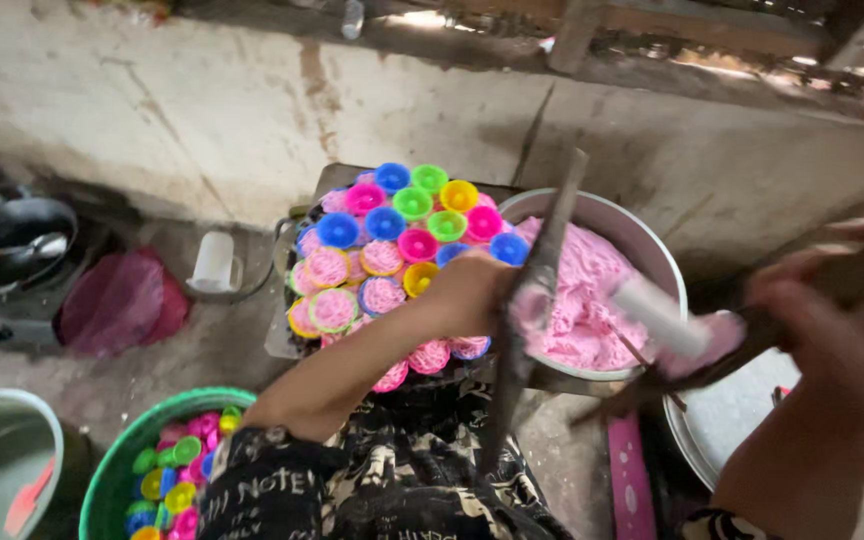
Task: The person sits at a low work table and uses a wooden hand-lever extruder to fill small colorful plastic cups with pink batter. They scoop batter from a large basin with a spatula into the extruder barrel, press the lever to extrude the batter into a cup, place the filled cup on a tray, and insert a new empty cup, repeating the cycle.
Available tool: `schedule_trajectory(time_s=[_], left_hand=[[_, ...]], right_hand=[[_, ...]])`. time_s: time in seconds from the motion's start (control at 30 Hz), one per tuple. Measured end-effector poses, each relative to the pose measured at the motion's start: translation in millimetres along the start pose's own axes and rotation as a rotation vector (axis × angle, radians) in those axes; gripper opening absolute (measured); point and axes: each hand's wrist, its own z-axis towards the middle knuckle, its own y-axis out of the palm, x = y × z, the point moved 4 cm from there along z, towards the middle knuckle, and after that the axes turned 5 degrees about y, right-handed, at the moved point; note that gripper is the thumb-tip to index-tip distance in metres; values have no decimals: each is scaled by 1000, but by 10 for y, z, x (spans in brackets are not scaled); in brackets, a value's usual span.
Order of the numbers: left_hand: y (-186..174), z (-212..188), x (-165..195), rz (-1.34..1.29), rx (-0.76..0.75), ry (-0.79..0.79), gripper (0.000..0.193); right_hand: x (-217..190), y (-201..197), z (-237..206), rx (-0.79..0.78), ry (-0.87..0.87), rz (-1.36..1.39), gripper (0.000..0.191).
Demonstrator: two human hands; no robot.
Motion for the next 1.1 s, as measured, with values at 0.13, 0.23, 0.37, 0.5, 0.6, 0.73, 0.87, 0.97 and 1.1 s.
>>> schedule_trajectory(time_s=[0.13,0.23,0.37,0.5,0.6,0.73,0.87,0.97,1.1], left_hand=[[267,121,-234,-565,291,235,56],[452,377,-139,-848,412,413,55],[436,706,36,-1073,569,553,49],[397,545,-30,-1188,615,392,49],[487,470,-121,-1179,562,281,48],[589,524,-278,-1162,507,179,48],[637,623,-507,-1154,472,113,47],[688,657,-647,-1159,458,89,47],[701,609,-739,-1167,458,73,47]], right_hand=[[450,-538,33,295,-400,483,14],[924,-511,-69,508,-588,707,18],[1924,110,-182,190,-221,1038,25],[2902,256,-47,-97,5,-498,47],[3562,2,11,-166,405,-1366,31],[3690,-407,238,-368,574,-1484,33],[3331,-734,457,-612,317,-1640,25],[3318,-719,584,-735,266,-1805,23],[3683,-326,575,-821,161,-1712,19]])
